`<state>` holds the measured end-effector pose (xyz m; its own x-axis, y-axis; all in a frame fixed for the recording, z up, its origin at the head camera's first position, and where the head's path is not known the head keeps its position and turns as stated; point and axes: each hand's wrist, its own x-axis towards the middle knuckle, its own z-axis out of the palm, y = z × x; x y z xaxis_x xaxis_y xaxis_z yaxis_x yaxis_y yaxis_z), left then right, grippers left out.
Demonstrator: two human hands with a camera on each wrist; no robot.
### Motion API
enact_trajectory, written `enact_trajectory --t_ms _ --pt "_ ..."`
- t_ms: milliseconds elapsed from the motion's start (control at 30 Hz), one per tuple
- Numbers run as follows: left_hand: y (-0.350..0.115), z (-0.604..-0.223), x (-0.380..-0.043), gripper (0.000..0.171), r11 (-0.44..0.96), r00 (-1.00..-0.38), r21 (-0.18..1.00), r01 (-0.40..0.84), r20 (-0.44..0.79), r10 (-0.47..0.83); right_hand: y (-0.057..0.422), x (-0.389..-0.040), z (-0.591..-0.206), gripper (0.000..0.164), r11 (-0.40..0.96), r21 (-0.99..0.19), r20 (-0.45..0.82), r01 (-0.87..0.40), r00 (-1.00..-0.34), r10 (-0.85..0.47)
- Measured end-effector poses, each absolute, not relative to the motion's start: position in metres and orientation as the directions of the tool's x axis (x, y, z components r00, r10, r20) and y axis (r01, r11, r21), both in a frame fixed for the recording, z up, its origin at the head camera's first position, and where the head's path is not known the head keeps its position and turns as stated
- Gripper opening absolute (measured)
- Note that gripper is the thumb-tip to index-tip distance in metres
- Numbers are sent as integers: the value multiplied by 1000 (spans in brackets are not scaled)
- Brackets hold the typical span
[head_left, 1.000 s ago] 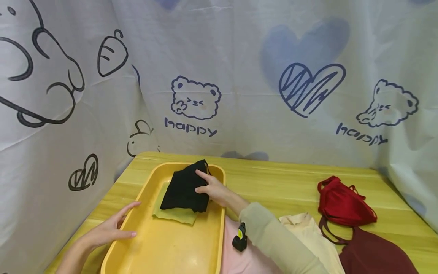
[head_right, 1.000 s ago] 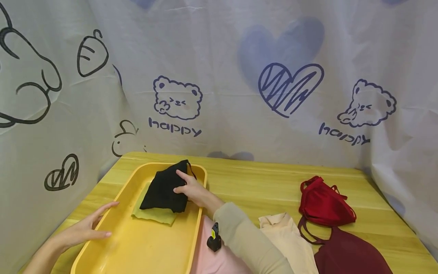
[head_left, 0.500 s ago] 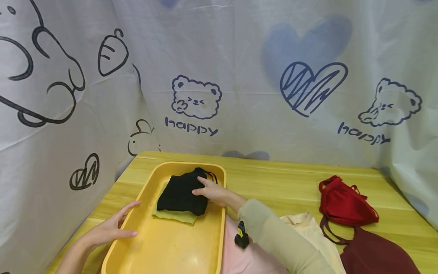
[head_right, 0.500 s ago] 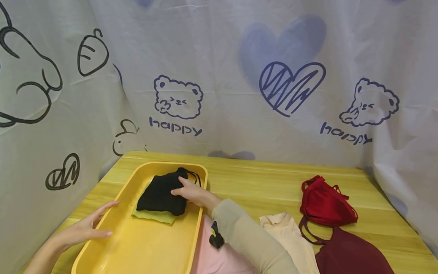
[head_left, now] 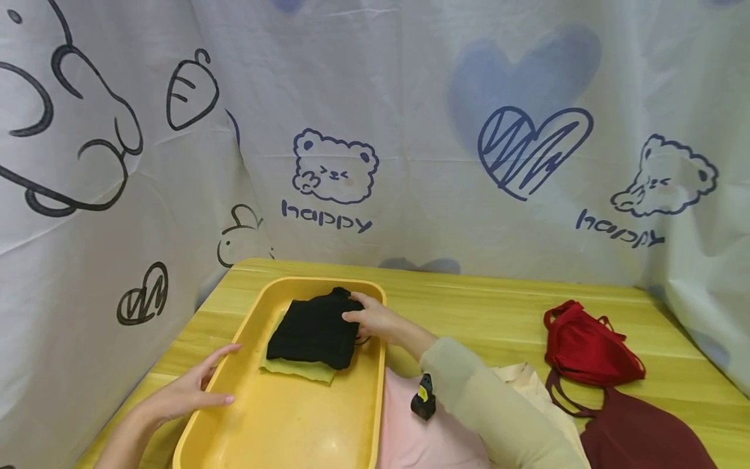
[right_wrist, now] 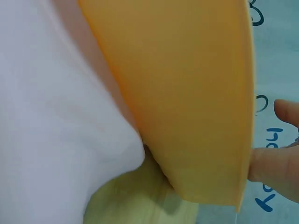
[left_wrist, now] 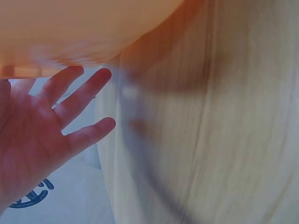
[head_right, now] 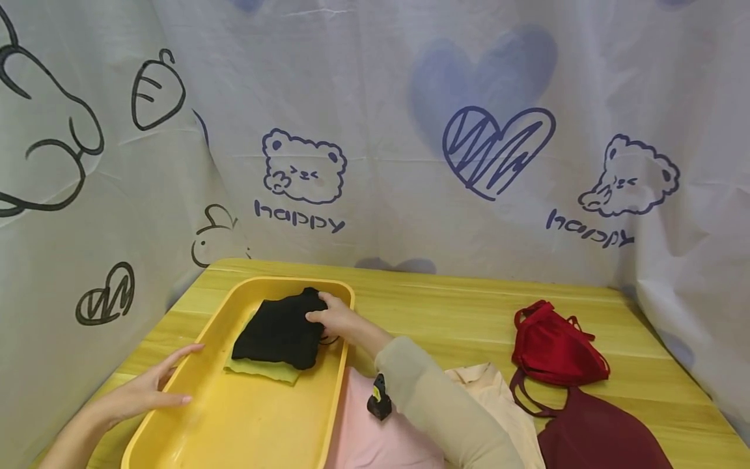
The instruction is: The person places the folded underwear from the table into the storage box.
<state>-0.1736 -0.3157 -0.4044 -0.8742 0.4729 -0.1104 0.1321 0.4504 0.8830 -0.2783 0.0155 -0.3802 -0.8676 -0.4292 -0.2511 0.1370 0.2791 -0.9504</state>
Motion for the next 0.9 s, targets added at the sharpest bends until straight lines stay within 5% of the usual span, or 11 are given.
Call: enact_trajectory --t_ms 533,900 --pt "-315 -405 -174 75 471 -877 870 146 -107 469 47 -262 -361 69 215 -971 -185 107 -906 -381" --pt "-313 -406 -173 75 476 -880 866 152 -101 465 86 -261 -359 74 114 -993 -69 16 -877 -476"
